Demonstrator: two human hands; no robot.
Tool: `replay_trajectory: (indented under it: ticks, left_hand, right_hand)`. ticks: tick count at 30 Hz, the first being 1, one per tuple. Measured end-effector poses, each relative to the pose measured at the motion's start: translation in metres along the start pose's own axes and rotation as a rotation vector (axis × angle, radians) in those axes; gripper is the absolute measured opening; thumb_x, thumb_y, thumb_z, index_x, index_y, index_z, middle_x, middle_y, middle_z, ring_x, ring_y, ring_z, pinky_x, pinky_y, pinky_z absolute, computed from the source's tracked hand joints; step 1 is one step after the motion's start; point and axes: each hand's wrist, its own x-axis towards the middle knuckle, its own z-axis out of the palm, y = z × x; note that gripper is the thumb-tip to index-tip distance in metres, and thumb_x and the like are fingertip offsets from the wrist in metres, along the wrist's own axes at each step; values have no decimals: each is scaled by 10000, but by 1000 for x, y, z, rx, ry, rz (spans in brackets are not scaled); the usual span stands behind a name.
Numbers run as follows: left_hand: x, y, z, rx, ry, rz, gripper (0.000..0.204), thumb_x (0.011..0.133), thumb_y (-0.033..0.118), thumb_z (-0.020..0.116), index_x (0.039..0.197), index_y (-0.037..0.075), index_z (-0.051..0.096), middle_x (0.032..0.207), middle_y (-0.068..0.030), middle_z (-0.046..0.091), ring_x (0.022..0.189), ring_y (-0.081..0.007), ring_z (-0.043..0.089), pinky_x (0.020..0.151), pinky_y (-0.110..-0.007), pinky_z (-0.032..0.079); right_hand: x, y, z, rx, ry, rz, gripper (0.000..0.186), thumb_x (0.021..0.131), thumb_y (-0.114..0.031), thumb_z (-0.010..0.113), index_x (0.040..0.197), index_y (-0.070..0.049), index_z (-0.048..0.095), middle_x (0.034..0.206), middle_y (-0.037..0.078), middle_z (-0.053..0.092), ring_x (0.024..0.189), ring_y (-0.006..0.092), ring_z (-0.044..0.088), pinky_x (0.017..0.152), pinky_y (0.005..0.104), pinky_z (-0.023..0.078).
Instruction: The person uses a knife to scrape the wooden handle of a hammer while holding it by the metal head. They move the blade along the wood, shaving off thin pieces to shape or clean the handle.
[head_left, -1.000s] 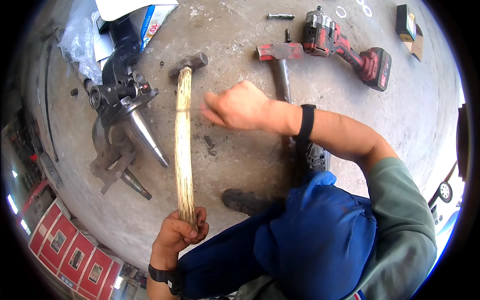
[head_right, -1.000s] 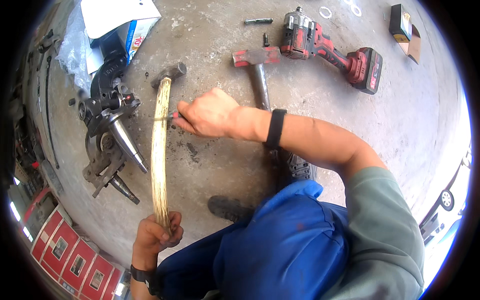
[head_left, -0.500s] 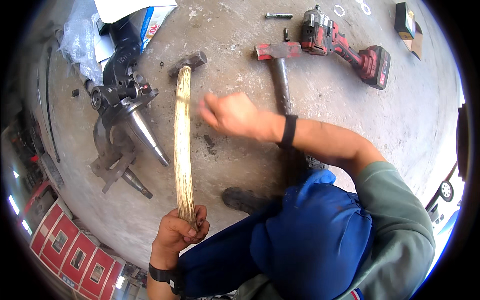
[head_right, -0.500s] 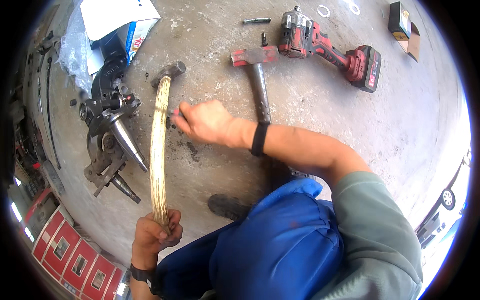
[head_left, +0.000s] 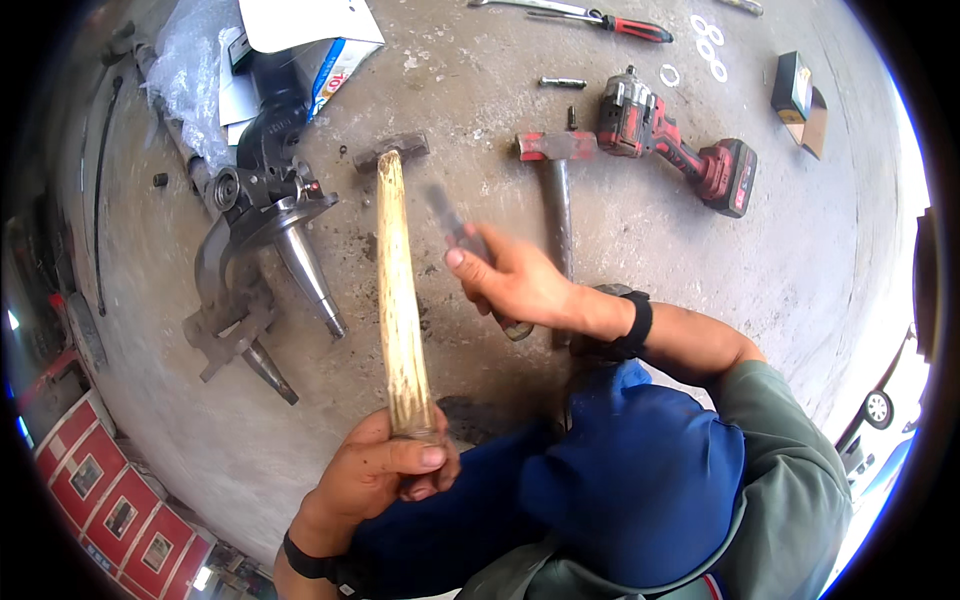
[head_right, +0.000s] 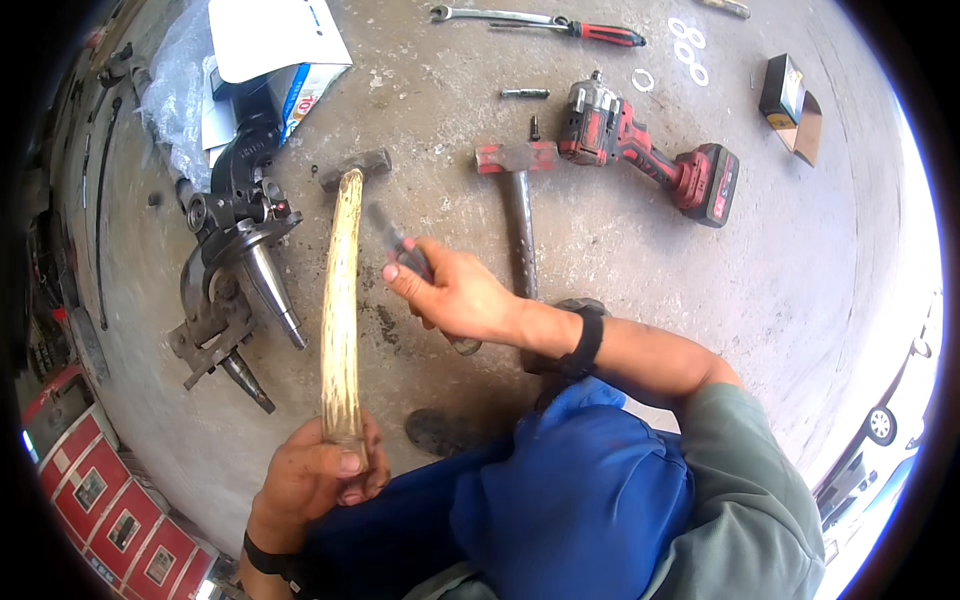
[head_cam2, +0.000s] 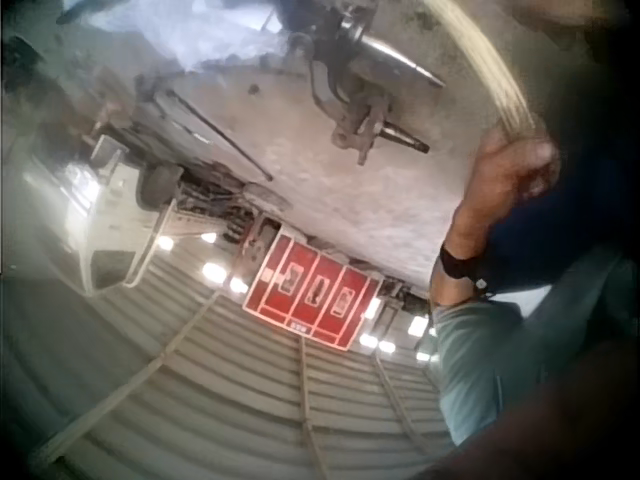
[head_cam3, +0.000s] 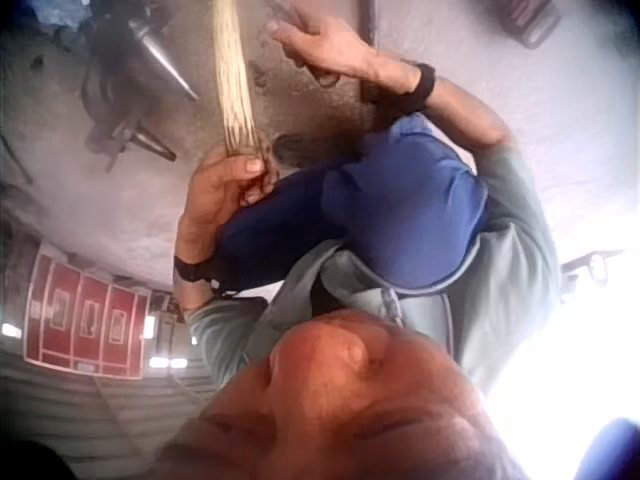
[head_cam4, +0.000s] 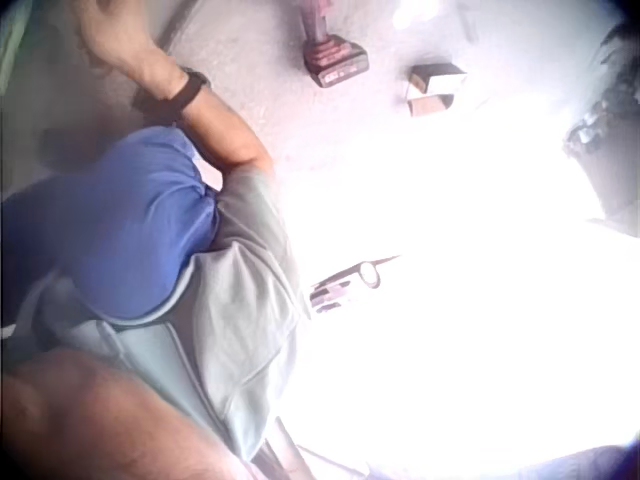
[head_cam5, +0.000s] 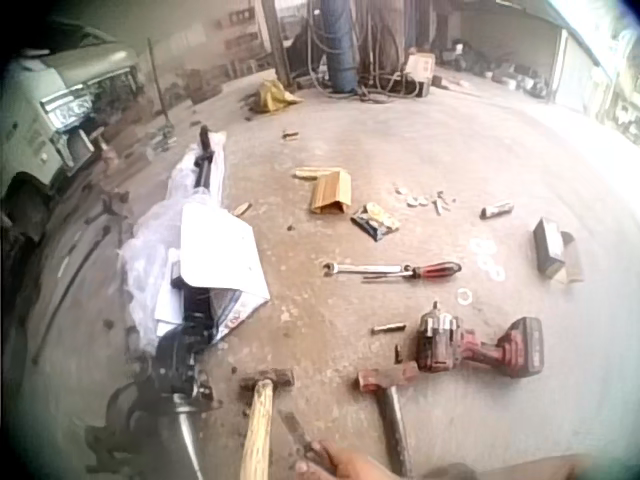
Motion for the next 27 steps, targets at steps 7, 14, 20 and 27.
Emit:
replay_trajectory:
  ticks: [7, 14, 20, 27]
  left_hand:
    - [43, 50, 77, 408, -289, 107, 442, 982, 410, 649, 1004, -25, 572, 763, -77, 623, 602, -131, 562, 580, -271, 480]
    - [105, 96, 66, 1441, 217, 609, 414, 844, 316, 814, 1021, 1, 611, 910, -135, 655, 880, -285, 642, 800, -387, 517]
    - [200, 110, 16, 1436, 685, 1426, 401, 749, 228, 864, 962, 30, 588, 994, -192, 673, 1036, -355, 647, 867, -436, 498]
    - [227, 125, 49, 1439, 480, 926, 185, 826, 178, 744, 811, 26, 639, 734, -169, 692, 736, -342, 703, 658, -438, 543]
  right_hand:
    - [-55, -62, -64, 413, -156, -71, 513, 982, -357, 668, 1346, -43, 487, 1142, 108, 650, 680, 106, 618, 576, 220, 495]
    - [-73, -66, -101, 720, 36, -130, 440, 1032, -393, 506, 1308, -53, 541, 1114, 132, 636, 550, 172, 609, 537, 255, 514]
    - [-71, -52, -106, 698, 39, -169, 449, 1044, -413, 471, 1336, -75, 513, 1255, 155, 625, 612, 173, 624, 538, 234, 512]
    - [-103, -31, -128, 707, 444, -122, 342, 1070, -355, 466, 1227, -68, 566, 959, 109, 695, 734, 169, 675, 575, 259, 540]
